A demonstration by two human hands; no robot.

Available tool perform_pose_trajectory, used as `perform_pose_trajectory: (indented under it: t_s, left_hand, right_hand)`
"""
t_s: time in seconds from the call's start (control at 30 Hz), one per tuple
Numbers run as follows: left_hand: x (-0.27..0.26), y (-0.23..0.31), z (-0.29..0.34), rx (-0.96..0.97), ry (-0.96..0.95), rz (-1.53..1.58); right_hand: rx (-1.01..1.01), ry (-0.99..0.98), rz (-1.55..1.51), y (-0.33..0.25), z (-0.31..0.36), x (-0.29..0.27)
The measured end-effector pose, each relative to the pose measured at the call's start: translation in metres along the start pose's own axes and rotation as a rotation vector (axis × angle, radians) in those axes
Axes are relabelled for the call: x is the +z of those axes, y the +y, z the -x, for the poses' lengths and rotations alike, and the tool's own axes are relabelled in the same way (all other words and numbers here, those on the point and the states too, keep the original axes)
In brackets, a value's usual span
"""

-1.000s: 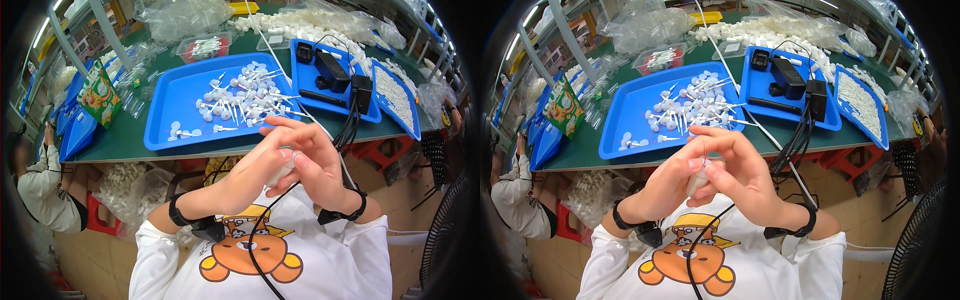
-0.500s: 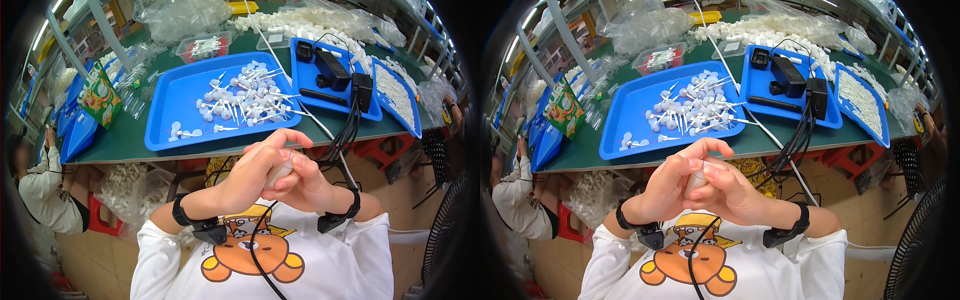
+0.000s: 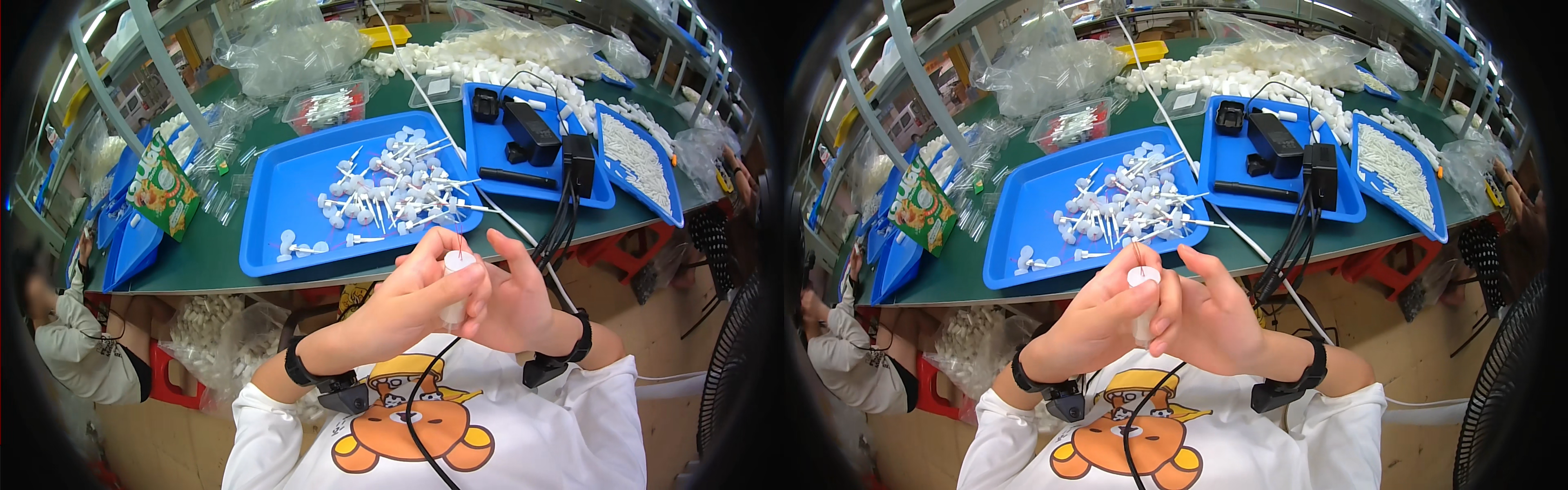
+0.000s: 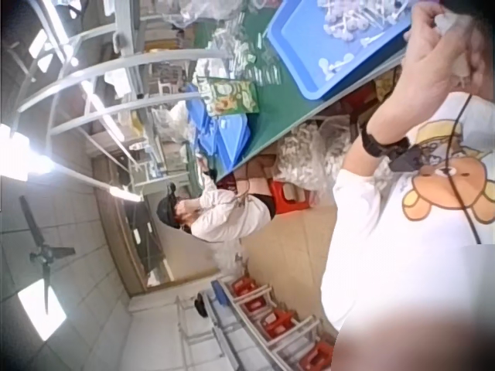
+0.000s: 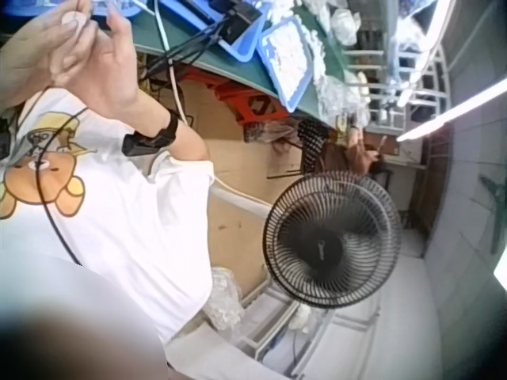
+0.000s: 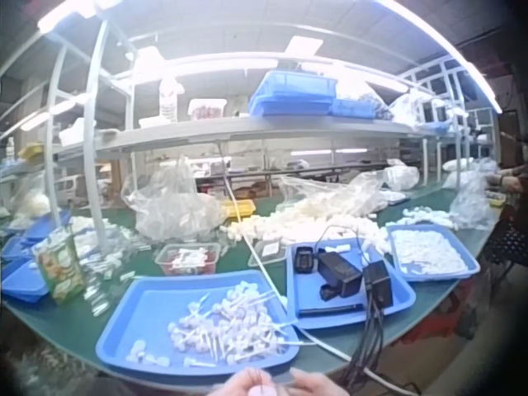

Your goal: The person sits at a factory workbench and assembles small white plastic components by hand. They repeatedly pick up a cylindrical piece and a rod-like piece from a blue tray, insert the rod into the cylinder, and place the assembled unit back into the tray. The process is repetitive and involves handling multiple identical units.

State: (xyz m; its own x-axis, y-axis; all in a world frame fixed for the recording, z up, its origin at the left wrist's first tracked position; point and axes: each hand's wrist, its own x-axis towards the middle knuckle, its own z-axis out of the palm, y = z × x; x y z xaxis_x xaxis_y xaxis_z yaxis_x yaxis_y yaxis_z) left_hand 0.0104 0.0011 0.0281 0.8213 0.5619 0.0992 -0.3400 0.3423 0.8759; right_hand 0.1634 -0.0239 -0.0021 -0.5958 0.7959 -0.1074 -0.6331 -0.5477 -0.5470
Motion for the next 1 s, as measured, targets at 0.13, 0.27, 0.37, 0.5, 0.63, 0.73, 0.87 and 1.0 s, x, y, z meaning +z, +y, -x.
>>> perform_pose_trajectory:
  t_s: [0.13, 0.27, 0.37, 0.5, 0.63, 0.73, 0.87, 1.0]
  left_hand:
    - [0.006, 0.005, -0.002, 0.050, -0.005, 0.088]
    - [0.004, 0.006, 0.000, 0.021, -0.091, 0.190]
    - [0.002, 0.005, 0.002, -0.022, -0.121, 0.194]
    - [0.004, 0.004, 0.001, -0.039, -0.112, 0.139]
    - [0.003, 0.004, -0.001, -0.058, -0.072, 0.136]
    - [0.003, 0.002, -0.003, -0.081, -0.052, 0.116]
    - [0.010, 0.004, -0.001, -0.109, 0.000, 0.014]
    - [0.010, 0.002, -0.002, -0.111, -0.011, -0.051]
  right_hand:
    - [-0.125, -0.281, 0.087, -0.010, 0.006, -0.008]
    - [-0.120, -0.234, 0.270, -0.019, 0.016, 0.007]
    - [-0.121, -0.069, 0.426, -0.013, 0.011, 0.009]
    - [-0.177, -0.096, 0.386, -0.011, 0.008, 0.015]
    - [-0.173, -0.083, 0.342, -0.005, 0.004, 0.003]
    - [-0.119, -0.128, 0.332, -0.008, 0.005, 0.000]
    - [-0.104, -0.132, 0.336, -0.004, 0.005, -0.001]
    - [-0.074, -0.243, 0.291, -0.003, 0.005, -0.002]
